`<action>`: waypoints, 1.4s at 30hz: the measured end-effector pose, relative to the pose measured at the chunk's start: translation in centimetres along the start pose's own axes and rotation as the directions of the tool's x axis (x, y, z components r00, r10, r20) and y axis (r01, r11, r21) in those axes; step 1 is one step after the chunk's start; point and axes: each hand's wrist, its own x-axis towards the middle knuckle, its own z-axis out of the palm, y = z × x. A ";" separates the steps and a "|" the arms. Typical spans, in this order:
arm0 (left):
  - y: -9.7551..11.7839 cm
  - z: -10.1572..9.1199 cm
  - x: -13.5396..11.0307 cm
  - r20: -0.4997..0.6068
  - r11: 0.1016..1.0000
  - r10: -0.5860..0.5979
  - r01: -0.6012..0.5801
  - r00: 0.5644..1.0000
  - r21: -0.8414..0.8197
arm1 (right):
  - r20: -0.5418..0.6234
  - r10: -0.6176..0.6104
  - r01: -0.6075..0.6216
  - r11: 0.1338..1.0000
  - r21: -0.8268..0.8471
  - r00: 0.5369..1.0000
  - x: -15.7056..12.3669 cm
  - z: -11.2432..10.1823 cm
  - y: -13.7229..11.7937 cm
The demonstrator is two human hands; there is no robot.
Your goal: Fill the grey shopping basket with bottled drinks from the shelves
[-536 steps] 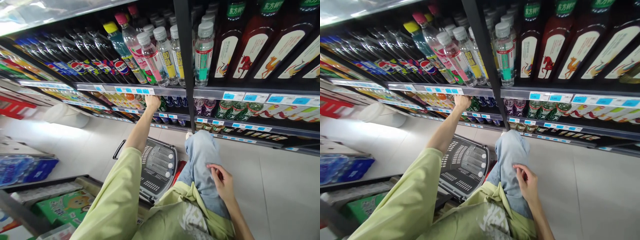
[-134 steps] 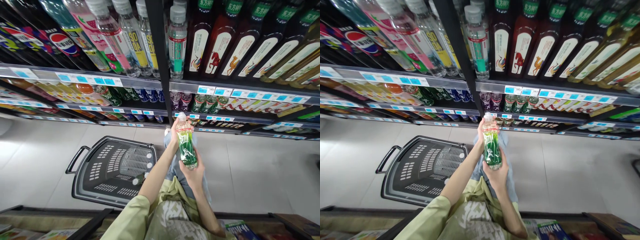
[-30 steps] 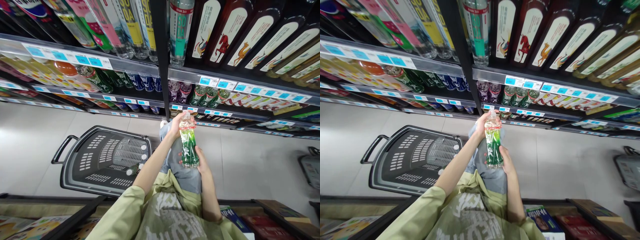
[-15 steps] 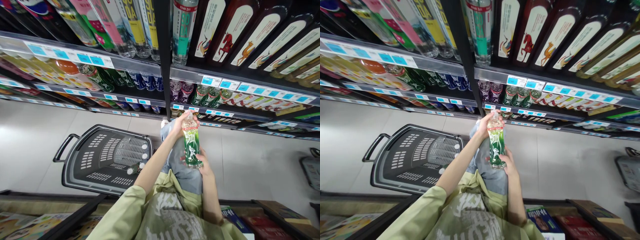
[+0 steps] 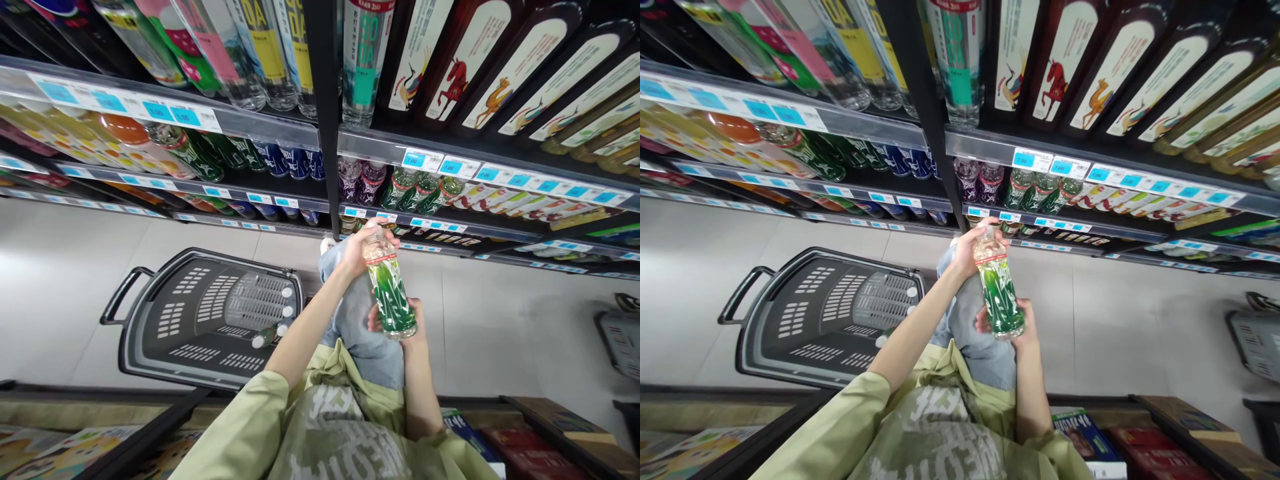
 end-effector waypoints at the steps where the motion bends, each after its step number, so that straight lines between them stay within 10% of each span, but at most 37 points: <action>1: 0.0 0.0 0.0 -0.010 1.000 0.014 -0.014 1.000 0.002 | 0.009 0.015 -0.015 1.000 0.002 1.000 0.1 -0.1 -0.1; 16: -0.3 -0.1 0.5 -0.101 0.997 0.075 -0.076 0.992 -0.011 | 0.025 0.049 -0.049 0.999 0.005 0.998 0.9 -0.2 -0.4; 27: 2.0 -3.9 -7.9 -0.078 0.744 0.370 -0.245 0.926 0.622 | -0.017 0.050 -0.052 0.995 -0.088 0.999 -1.4 -1.8 0.8; 32: 4.2 -7.7 -15.8 -0.285 0.719 0.528 -0.242 0.800 0.652 | -0.044 -0.032 0.022 0.977 -0.214 0.999 -0.9 -0.6 0.6; 36: 7.7 -9.5 -21.0 -0.405 0.614 0.735 -0.282 0.544 0.737 | -0.039 -0.018 0.006 0.952 -0.306 0.999 -0.7 0.0 0.6; 38: 9.7 -10.6 -23.1 -0.382 0.500 0.802 -0.167 0.460 0.850 | -0.062 -0.019 -0.003 0.943 -0.333 0.998 -0.8 0.1 0.5; 42: 11.6 -14.9 -26.3 -0.303 0.171 0.838 0.309 0.453 0.936 | -0.110 -0.031 -0.010 0.936 -0.352 0.993 -1.1 0.3 0.2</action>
